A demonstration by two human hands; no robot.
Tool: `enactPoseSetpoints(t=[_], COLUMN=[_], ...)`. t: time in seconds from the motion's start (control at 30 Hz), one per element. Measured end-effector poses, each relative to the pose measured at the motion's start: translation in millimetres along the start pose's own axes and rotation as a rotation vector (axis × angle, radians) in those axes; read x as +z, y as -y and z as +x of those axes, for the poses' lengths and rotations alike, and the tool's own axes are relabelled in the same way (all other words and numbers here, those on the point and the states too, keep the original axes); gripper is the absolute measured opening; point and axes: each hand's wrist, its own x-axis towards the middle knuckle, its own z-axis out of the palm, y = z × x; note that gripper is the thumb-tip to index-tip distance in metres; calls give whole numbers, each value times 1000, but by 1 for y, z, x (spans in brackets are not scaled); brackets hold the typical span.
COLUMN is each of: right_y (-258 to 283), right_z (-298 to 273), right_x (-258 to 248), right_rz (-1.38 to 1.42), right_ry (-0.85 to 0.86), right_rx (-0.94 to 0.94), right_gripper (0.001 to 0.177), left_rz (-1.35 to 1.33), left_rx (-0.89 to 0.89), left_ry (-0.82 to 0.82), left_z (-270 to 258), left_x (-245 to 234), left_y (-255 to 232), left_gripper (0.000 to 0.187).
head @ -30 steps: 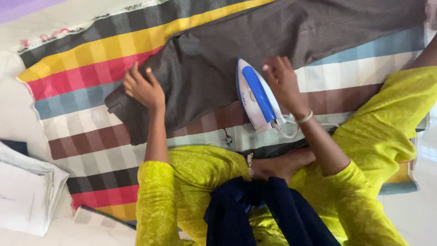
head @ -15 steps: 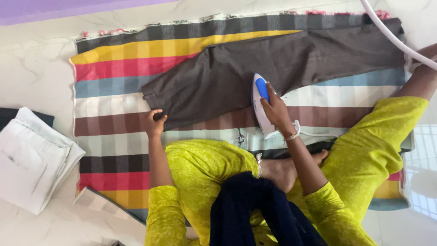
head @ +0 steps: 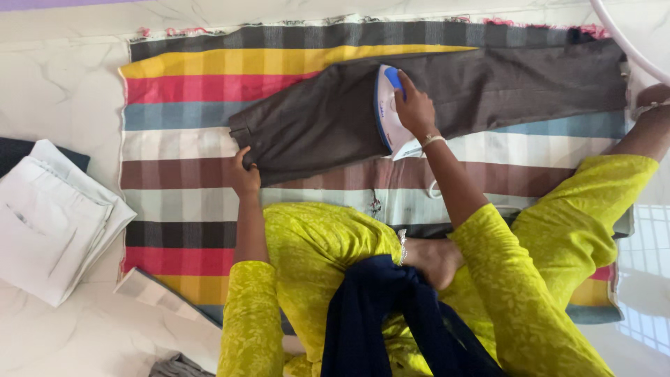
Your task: The person irons a pair of dark grey trousers laid out on a striped mat on the floor. They use a handheld electric iron to smooth the fabric, periodically lifting and repositioning the trousers to access different sections.
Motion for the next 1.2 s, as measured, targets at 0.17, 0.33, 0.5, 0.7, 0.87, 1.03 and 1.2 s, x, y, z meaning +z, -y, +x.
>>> enactPoseSetpoints(t=[0.17,0.33,0.5,0.7,0.87,1.03,1.2], right_y=[8,6,-12,-30,-31,-54,-92], right_z=[-17,-91,-48,22,-38,-63,7], right_x=[-12,-20,-4,4,-17,-40,-52], right_rz=[-75,-113,-213,-210,-207,-271,-246], right_ry=[-26,51,-89,-192,-146,-103,-241], right_rx=[-23,-23,-56,17,49,25,36], right_gripper=[52,56,51,52,53,54,49], left_rz=[184,111,181,377,494,538,501], left_rx=[17,293,315,266,142,99,124], left_ry=[-27,21,244,304,446,501,489], left_z=[5,4,4,4,6,11,11], left_x=[-19,-24,-5,10,3,-1,1], left_y=[-34,-55,-54,-44,-55,-65,-57], left_gripper=[47,50,61,75,92,98,99])
